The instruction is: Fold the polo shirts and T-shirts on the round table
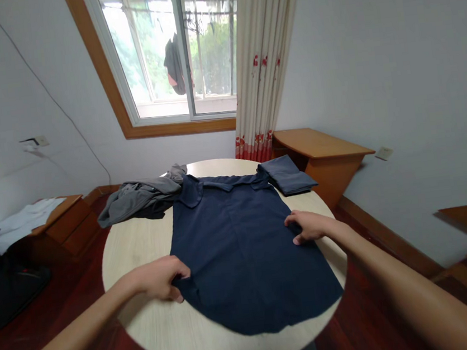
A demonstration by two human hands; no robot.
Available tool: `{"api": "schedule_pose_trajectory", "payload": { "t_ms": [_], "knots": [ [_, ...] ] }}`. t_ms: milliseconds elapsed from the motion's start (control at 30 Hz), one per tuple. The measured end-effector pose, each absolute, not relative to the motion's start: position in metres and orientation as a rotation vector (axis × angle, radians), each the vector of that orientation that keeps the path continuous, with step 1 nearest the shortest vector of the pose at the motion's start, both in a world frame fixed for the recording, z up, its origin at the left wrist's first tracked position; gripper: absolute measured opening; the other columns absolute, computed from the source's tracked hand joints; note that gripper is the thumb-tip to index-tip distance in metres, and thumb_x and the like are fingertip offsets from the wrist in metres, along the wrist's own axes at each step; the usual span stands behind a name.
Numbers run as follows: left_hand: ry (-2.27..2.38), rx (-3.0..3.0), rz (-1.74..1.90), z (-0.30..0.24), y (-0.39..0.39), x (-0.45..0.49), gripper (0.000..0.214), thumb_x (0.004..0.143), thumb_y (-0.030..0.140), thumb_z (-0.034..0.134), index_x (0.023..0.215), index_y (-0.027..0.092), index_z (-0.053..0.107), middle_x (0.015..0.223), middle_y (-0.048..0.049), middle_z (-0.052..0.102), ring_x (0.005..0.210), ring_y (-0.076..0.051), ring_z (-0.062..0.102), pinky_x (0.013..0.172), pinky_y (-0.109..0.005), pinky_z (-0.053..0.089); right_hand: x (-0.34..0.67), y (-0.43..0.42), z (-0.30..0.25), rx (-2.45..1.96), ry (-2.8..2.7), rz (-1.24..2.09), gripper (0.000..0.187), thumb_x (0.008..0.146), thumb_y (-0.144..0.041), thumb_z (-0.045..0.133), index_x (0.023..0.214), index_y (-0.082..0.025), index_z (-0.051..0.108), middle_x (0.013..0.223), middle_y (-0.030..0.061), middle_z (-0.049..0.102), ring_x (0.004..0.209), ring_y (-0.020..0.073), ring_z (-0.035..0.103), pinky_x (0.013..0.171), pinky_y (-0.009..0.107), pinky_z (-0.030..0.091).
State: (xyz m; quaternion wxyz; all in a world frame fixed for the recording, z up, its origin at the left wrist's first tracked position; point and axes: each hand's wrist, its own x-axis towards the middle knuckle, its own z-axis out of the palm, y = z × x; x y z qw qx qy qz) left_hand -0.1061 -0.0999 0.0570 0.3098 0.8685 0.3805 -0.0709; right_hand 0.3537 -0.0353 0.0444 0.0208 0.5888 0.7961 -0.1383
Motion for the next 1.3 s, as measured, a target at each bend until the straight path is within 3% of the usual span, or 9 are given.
{"api": "schedule_pose_trajectory", "payload": {
  "t_ms": [167, 267, 367, 467, 667, 767, 900, 1167, 1300],
  "knots": [
    [0.693, 2.061, -0.386, 0.049, -0.123, -0.103, 0.021, 0.062, 0.026, 0.087, 0.071, 0.021, 0.068, 0.065, 0.0028, 0.066, 0.059, -0.016, 0.057, 0.055, -0.025, 0.042, 0.354, -0.046, 0.05, 1.705, 2.168, -1.019, 0.038, 0.045, -0.042, 0.091, 0.073, -0.021, 0.075, 0.064, 0.0013, 0.068, 0.056, 0.0188, 0.065, 0.06, 0.028, 0.051],
    [0.419, 1.656, -0.502, 0.045, -0.119, -0.101, 0.041, 0.067, 0.048, 0.086, 0.095, 0.021, 0.074, 0.077, -0.0028, 0.073, 0.066, -0.021, 0.067, 0.062, -0.032, 0.053, 0.339, -0.043, 0.057, 1.68, 2.017, -1.265, 0.045, 0.047, -0.047, 0.091, 0.08, -0.019, 0.077, 0.062, 0.0009, 0.068, 0.056, 0.018, 0.065, 0.06, 0.027, 0.052],
    [0.492, 1.587, -0.261, 0.051, -0.091, -0.093, 0.063, 0.073, 0.07, 0.074, 0.11, 0.019, 0.071, 0.089, -0.008, 0.075, 0.073, -0.022, 0.07, 0.07, -0.034, 0.057, 0.315, -0.024, 0.067, 1.72, 2.284, -1.151, 0.038, 0.066, -0.044, 0.084, 0.094, -0.019, 0.079, 0.073, 0.0031, 0.073, 0.069, 0.0192, 0.069, 0.069, 0.027, 0.053],
    [1.054, 1.982, 0.214, 0.055, -0.048, -0.08, 0.054, 0.087, 0.067, 0.058, 0.108, 0.019, 0.07, 0.097, -0.0086, 0.074, 0.083, -0.022, 0.069, 0.075, -0.032, 0.053, 0.288, 0.006, 0.068, 1.77, 2.478, -0.881, 0.027, 0.081, -0.038, 0.075, 0.1, -0.019, 0.079, 0.086, 0.0043, 0.076, 0.074, 0.018, 0.07, 0.074, 0.024, 0.052],
    [1.967, 2.344, 0.278, 0.028, 0.02, -0.059, 0.061, 0.083, 0.062, 0.065, 0.126, 0.019, 0.062, 0.118, -0.0143, 0.07, 0.108, -0.033, 0.066, 0.085, -0.037, 0.05, 0.241, 0.061, 0.049, 2.066, 2.512, -0.482, 0.056, 0.084, -0.034, 0.074, 0.136, -0.017, 0.061, 0.11, 0.0094, 0.074, 0.098, 0.0227, 0.069, 0.084, 0.027, 0.05],
    [2.062, 2.322, 0.211, 0.015, 0.033, -0.055, 0.049, 0.089, 0.057, 0.058, 0.121, 0.019, 0.063, 0.115, -0.0141, 0.072, 0.104, -0.032, 0.067, 0.082, -0.037, 0.05, 0.226, 0.075, 0.039, 2.055, 2.539, -0.485, 0.067, 0.079, -0.038, 0.078, 0.14, -0.02, 0.058, 0.114, 0.0091, 0.072, 0.102, 0.0253, 0.068, 0.085, 0.031, 0.051],
    [2.085, 2.305, 0.291, 0.019, 0.035, -0.059, 0.027, 0.096, 0.04, 0.046, 0.101, 0.022, 0.066, 0.097, -0.0094, 0.074, 0.092, -0.028, 0.069, 0.073, -0.032, 0.046, 0.216, 0.083, 0.029, 2.017, 2.578, -0.524, 0.047, 0.082, -0.036, 0.076, 0.126, -0.023, 0.068, 0.111, 0.0082, 0.073, 0.099, 0.0242, 0.068, 0.083, 0.031, 0.05],
    [2.114, 1.751, 1.599, 0.058, 0.039, -0.131, 0.027, 0.088, 0.043, 0.047, 0.082, 0.02, 0.059, 0.066, 0.0015, 0.06, 0.063, -0.015, 0.056, 0.062, -0.024, 0.041, 0.219, 0.089, 0.022, 1.915, 2.628, -0.822, 0.012, 0.09, -0.023, 0.066, 0.101, -0.019, 0.067, 0.068, -0.0005, 0.068, 0.054, 0.0127, 0.063, 0.056, 0.022, 0.045],
    [2.16, 1.543, 1.758, 0.054, 0.042, -0.167, 0.024, 0.081, 0.041, 0.052, 0.078, 0.019, 0.061, 0.064, 0.0017, 0.058, 0.062, -0.015, 0.054, 0.062, -0.024, 0.042, 0.221, 0.097, 0.025, 1.948, 2.605, -1.192, 0.005, 0.094, -0.016, 0.059, 0.089, -0.018, 0.058, 0.057, -0.004, 0.062, 0.043, 0.0103, 0.057, 0.047, 0.019, 0.042]
  ]
}}
